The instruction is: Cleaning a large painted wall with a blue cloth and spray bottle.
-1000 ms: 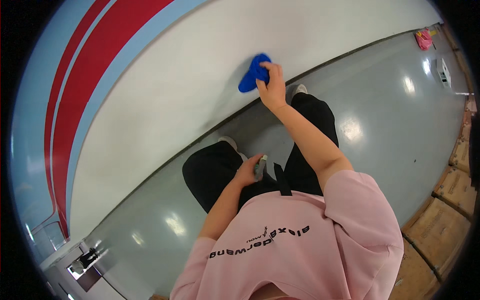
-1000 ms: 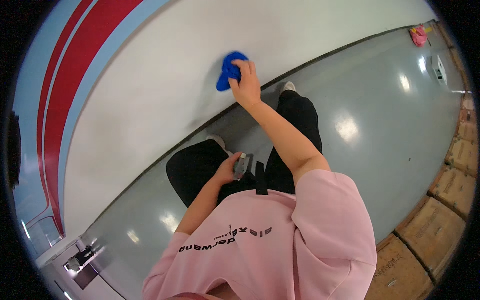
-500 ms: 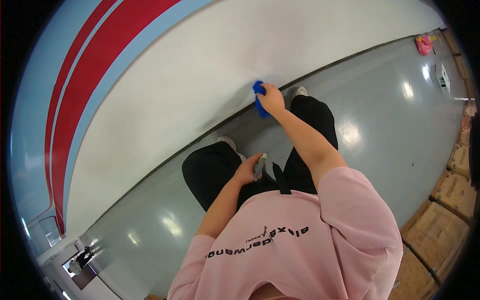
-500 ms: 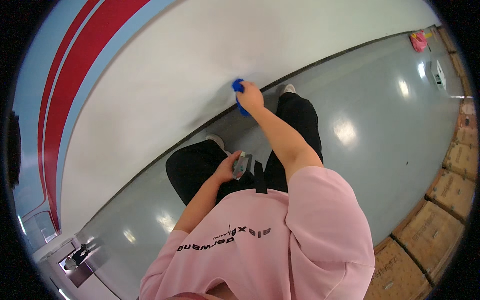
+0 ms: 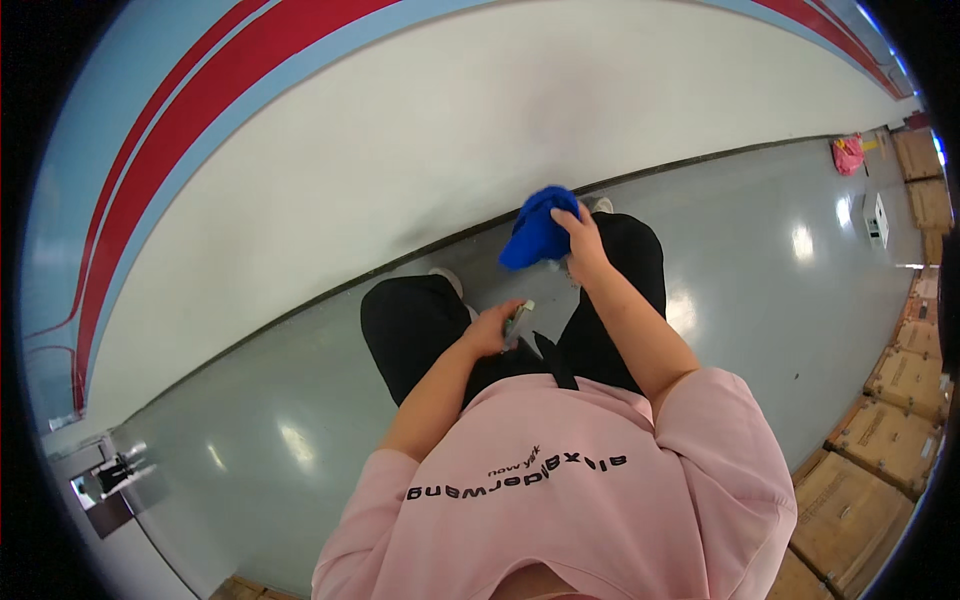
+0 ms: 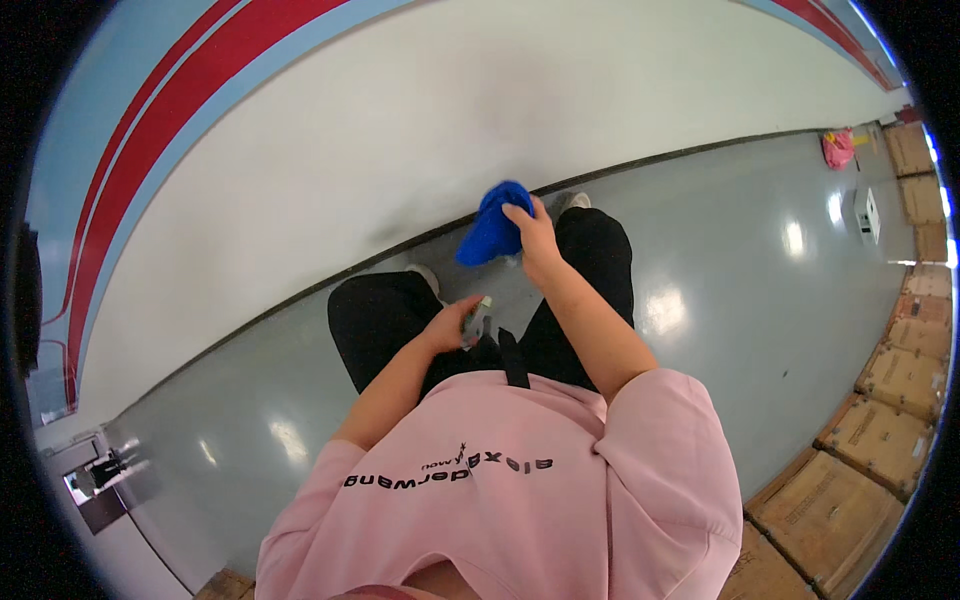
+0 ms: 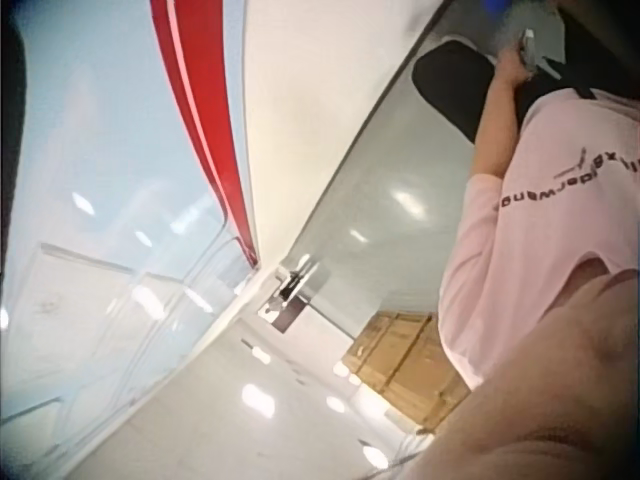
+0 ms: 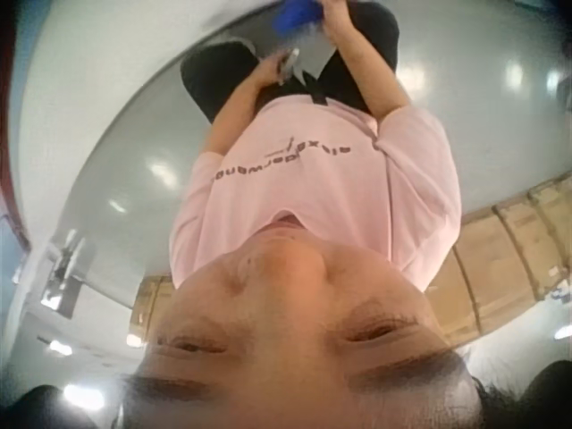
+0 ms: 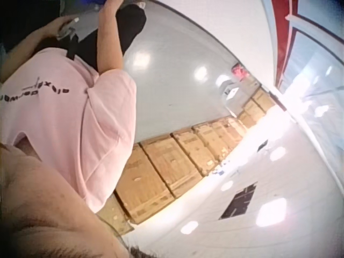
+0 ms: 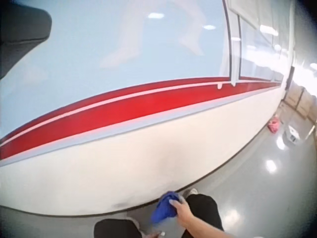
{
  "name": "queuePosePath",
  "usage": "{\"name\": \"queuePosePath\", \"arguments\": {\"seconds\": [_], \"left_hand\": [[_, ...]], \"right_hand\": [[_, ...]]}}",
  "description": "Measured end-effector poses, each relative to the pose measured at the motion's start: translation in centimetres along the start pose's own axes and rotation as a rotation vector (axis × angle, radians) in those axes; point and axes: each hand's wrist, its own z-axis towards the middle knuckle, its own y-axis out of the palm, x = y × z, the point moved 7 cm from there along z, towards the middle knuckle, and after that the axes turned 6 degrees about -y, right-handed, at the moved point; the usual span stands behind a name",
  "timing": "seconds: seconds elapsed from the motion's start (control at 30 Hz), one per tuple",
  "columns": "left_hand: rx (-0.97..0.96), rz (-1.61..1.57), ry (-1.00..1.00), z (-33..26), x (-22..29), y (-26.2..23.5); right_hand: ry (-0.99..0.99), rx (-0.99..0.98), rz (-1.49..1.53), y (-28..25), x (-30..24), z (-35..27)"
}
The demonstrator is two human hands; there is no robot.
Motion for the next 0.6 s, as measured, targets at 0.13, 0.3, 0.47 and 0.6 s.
{"name": "queuePosePath", "arguments": {"seconds": [0.13, 0.3, 0.47, 0.6], "left_hand": [[0.048, -0.045, 0.04, -0.3, -0.3, -0.2], [0.036, -0.115, 0.037, -0.8, 0.1, -0.7], [-0.015, -0.185, 0.057, -0.4, 0.2, -0.3], [-0.041, -0.147, 0.091, 0.2, 0.7, -0.9]], "right_hand": [[-0.483, -0.103, -0.338, 6.4, -9.3, -0.7], [-1.038, -0.289, -0.597, 15.9, -18.6, -5.9], [-1.819, -0.31, -0.938, 22.0, -18.4, -8.0], [-2.138, -0.319, -0.899, 26.0, -15.8, -7.9]]}}
